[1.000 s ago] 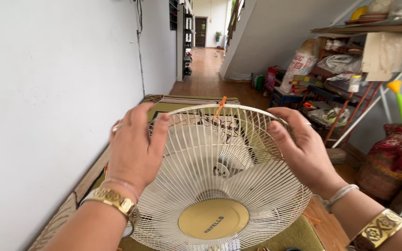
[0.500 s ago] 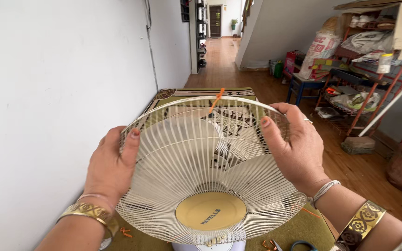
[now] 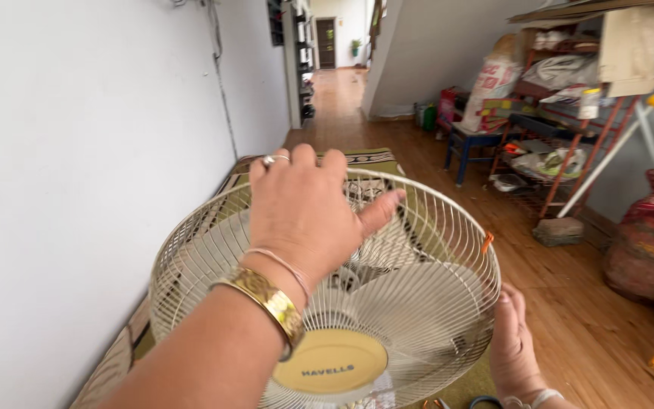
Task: The person cleans the front grill of a standing fan with a cloth, then uses orange zip ties and scissors to secure the grill to the fan body. They repeatedly tie and trim the zip ties around the grill's perimeter.
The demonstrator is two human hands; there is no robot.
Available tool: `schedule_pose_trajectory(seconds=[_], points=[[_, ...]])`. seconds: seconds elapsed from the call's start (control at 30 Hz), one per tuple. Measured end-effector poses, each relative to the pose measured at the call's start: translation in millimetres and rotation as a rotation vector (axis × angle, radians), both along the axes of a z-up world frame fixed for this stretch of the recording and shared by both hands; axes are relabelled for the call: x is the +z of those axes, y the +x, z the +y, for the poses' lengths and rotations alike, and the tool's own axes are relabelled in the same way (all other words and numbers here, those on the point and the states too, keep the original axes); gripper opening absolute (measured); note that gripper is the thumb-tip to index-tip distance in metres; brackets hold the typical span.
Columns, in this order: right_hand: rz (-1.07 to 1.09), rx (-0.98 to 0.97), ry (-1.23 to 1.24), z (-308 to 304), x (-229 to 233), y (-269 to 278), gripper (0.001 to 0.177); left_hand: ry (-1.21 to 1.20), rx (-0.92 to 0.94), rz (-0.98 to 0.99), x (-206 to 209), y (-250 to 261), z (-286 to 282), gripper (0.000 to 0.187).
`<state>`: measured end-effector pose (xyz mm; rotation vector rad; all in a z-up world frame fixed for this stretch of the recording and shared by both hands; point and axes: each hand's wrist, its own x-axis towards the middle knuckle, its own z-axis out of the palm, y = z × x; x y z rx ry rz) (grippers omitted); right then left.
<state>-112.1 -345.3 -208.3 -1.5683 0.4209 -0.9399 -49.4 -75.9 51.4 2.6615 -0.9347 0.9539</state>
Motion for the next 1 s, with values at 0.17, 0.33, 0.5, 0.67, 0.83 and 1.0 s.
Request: schedule_pose_trajectory(seconds=[0.17, 0.33, 0.5, 0.67, 0.83, 1.0], points=[[-0.016, -0.188, -0.118, 15.2, 61.0, -20.5, 0.058, -0.050, -0.102, 0.098, -1.7, 8.5, 9.0, 0.078], [-0.271, 0.066, -0.600, 55.2, 176.5, -8.4, 0.047, -0.464, -0.356, -0.147, -27.5, 46.1, 64.7, 0.071], [-0.050, 0.141, -1.167, 115.6, 251.9, 10.7, 0.050, -0.643, -0.116, 0.019, -77.1, 79.5, 113.9, 0.068], [0.270, 0.118, -1.208, 152.0, 261.4, 23.9, 0.059, -0.915, 0.159, 0.517, -133.8, 100.7, 139.5, 0.079], [0.427, -0.012, -1.023, 151.7, 255.5, 21.5, 0.050, -0.906, 0.264, 0.725, -125.4, 91.9, 127.5, 0.072], [0.339, -0.036, -0.946, 121.6, 243.1, 20.7, 0.045, -0.867, 0.248, 0.564, -96.5, 68.8, 107.6, 0.065]])
